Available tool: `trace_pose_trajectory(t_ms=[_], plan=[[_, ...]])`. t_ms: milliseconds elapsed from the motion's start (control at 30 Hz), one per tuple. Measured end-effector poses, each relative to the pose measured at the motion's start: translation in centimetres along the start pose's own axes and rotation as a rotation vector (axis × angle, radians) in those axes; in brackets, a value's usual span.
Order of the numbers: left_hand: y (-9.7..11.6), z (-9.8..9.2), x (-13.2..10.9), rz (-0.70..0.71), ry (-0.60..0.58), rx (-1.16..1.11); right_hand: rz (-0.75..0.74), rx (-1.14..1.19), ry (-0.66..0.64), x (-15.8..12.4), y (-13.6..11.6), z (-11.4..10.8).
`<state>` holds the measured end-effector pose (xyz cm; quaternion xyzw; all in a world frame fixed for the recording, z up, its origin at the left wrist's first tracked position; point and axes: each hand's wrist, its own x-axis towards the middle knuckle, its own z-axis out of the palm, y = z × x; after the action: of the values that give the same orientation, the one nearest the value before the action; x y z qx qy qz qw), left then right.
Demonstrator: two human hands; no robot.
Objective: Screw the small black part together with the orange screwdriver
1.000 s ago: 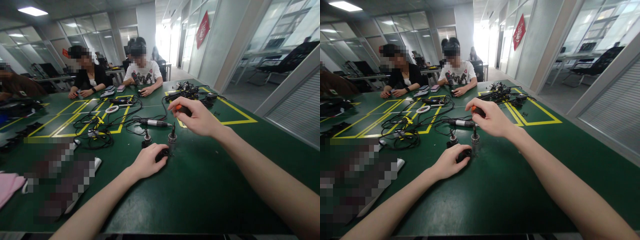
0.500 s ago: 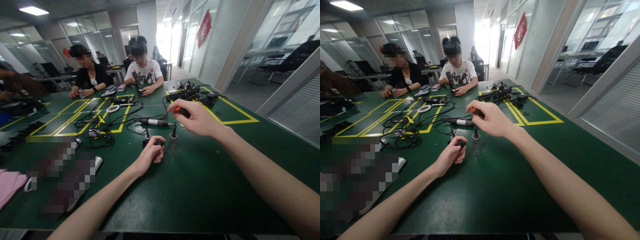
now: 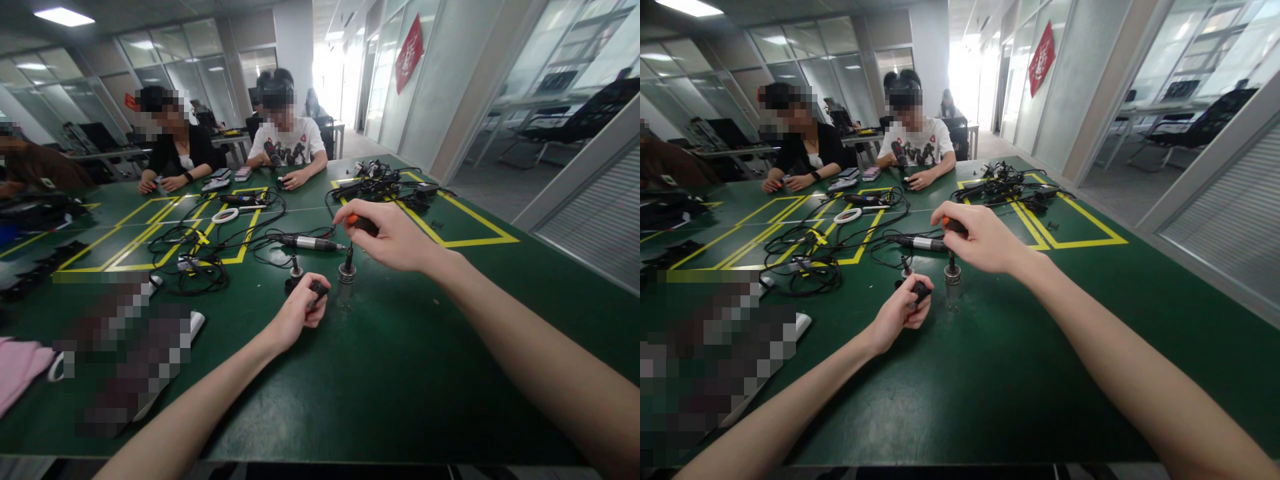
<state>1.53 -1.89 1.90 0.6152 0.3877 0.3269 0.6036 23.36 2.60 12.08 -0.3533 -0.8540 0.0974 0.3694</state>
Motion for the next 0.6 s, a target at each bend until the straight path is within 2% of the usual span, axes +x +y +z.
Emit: trace_pose_trajectory(t_ms=[133, 233, 400, 600], plan=[[0.18, -0.64, -0.26, 0.155, 0.061, 0.671, 0.002, -0.009, -0.004, 0.01, 0.05, 0.03], [0.33, -0.88, -0.33, 0.167, 0.020, 0.981, -0.008, -0.023, -0.009, 0.00, 0.07, 0.08], [-0.02, -0.77, -0.11, 0.252, -0.059, 1.156, -0.034, -0.035, -0.024, 0.02, 0.02, 0.14], [-0.33, -1.01, -0.12, 0.260, -0.055, 1.154, -0.030, -0.064, -0.055, -0.03, 0.45, 0.24]])
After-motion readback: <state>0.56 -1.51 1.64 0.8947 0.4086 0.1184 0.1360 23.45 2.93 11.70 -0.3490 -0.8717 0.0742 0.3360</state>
